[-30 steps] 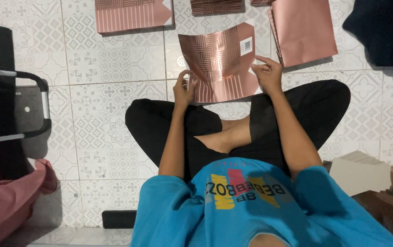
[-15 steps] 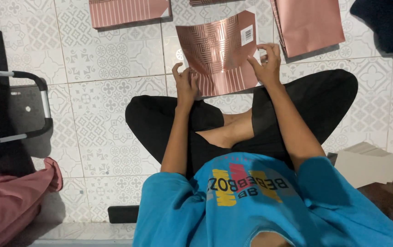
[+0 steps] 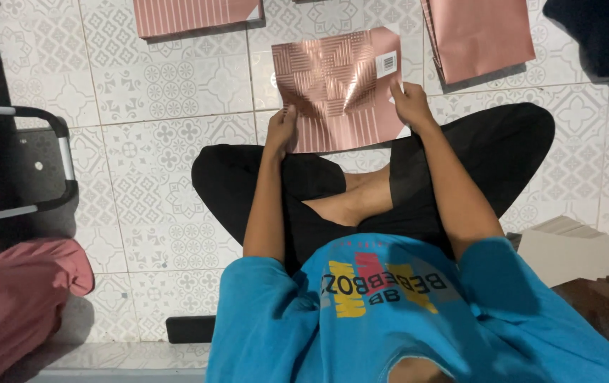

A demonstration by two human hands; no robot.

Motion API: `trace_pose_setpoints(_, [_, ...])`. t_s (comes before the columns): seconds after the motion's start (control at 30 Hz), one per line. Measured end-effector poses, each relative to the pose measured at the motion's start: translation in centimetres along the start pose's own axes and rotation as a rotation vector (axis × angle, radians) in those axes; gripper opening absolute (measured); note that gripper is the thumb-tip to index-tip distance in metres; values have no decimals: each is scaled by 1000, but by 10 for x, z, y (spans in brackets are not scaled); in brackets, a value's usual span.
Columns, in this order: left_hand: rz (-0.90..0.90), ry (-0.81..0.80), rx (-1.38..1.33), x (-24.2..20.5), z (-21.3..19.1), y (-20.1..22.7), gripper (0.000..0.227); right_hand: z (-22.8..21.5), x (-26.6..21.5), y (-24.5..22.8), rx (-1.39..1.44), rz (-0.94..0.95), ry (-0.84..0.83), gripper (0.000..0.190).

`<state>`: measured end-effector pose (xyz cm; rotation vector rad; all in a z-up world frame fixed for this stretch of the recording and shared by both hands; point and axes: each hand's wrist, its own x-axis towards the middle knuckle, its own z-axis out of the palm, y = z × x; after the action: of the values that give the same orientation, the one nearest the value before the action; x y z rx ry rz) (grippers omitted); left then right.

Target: Assembling paper gift boxes by folding flat-packed sheets into 3D shapes while sitting on the floor.

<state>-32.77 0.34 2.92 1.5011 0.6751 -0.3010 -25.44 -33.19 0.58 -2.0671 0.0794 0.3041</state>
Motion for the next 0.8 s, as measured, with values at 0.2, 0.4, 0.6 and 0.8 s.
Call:
trace_pose_setpoints(0.2, [-36,-96,-223,-4,-16,13,53,-29,-6,-43,113,-21,-56,48])
trace_pose_setpoints(0.4, [125,-44,-65,-26,-19,36,49,-45,-22,-81,178,-101,-122,43])
trace_pose_setpoints(0.6, [704,173,-16,-21,-22,44,27,-47,-20,-83,288,-576,58,48])
trace_pose_setpoints(0.8, [728,-420,-219,-30,-61,61,65,-78,-2,-16,935,-260,-59,41])
